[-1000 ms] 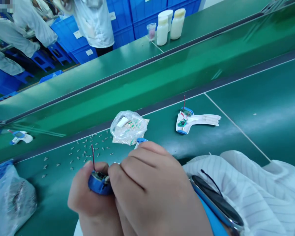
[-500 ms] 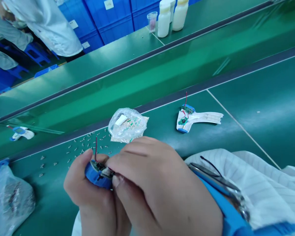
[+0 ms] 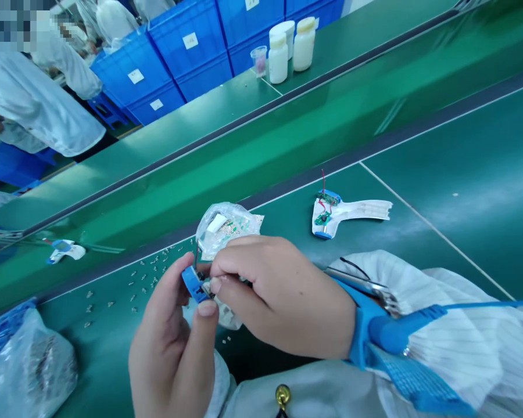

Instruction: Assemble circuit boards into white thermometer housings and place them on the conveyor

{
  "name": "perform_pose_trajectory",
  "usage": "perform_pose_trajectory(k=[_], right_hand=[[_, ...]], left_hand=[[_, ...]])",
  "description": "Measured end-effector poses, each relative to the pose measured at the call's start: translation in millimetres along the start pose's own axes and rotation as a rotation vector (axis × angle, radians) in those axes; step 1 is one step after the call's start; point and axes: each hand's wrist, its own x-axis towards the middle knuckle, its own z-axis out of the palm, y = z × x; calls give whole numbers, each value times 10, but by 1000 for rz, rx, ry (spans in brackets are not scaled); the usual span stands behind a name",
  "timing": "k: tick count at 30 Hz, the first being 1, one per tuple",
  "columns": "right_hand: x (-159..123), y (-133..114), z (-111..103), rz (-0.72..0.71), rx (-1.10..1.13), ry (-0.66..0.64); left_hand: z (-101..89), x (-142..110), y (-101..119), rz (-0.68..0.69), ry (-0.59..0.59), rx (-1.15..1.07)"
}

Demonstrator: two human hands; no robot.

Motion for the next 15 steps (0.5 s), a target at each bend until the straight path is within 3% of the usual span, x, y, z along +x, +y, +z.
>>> perform_pose_trajectory(k=[4,7,12,13,15], right_hand=[[-31,-19,46,-142,-153,116],[-58,-50,71,-185,-239,190],[-99,-110,71,-188,-318,298],[-104,-119,72,-194,-294,293],[-112,-129,76,-229,-242,268]], left_hand=[[4,29,-92,171,-15,-44],[59,33,-83,189,34,-129],[169,51,46,144,420,-450],[166,58,63,144,417,-540],[126,72,71,107,258,-697]])
